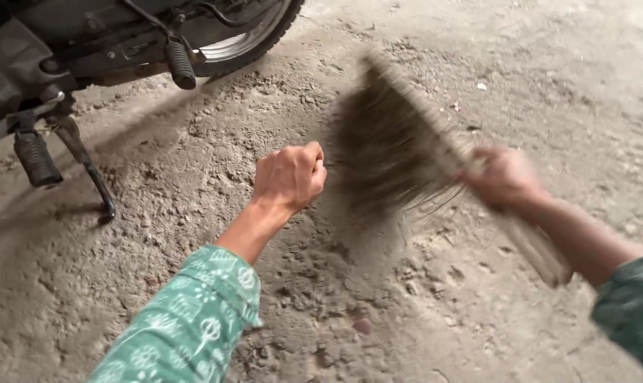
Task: The person sweeps a concrete floor with a broom, moving a cloth aside and then picking it up to sweep around a motorcycle.
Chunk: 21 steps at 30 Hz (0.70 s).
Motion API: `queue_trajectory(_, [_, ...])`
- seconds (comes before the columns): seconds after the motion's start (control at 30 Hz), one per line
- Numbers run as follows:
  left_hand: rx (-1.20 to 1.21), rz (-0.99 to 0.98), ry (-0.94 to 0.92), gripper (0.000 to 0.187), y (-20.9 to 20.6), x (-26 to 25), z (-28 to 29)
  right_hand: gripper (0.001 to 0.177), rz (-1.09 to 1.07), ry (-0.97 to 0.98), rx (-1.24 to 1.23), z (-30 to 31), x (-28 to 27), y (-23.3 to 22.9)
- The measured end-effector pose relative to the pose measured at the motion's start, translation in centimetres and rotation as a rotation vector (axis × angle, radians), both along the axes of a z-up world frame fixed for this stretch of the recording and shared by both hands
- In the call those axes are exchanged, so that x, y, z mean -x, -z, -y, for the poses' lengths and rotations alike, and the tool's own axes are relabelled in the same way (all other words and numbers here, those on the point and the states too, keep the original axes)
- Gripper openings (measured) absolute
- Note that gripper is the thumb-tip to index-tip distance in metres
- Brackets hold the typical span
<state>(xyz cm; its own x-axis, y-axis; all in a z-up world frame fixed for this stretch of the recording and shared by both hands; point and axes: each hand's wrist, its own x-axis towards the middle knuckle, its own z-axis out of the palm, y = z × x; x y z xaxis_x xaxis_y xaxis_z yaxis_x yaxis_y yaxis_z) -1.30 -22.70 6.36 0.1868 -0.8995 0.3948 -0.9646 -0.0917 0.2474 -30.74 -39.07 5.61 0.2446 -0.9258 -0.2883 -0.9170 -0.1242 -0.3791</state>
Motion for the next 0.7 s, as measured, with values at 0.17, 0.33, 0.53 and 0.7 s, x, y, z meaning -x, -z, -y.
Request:
queue_trajectory(0.17, [-0.027,-0.097,0.019,0.013,1.7,0.2,1.9,0.054,0.166,0.078,-0.009,1.8,3.2,-3.5])
queue_trajectory(0.33, [-0.109,-0.128,0.03,0.017,3.2,0.7,2.3,0.046,0.131,-0.26,-0.116,1.6,3.5,-3.6])
queue_trajectory(0.53, [-0.189,-0.066,0.001,0.016,1.4,1.3,1.2,0.057,-0.13,-0.645,-0.178,4.9,4.3,2.1])
queue_trajectory(0.7, [-0.177,-0.086,-0.02,0.013,-0.7,1.2,0.2,0.038,-0.34,-0.27,0.169,4.1,6.2,1.5])
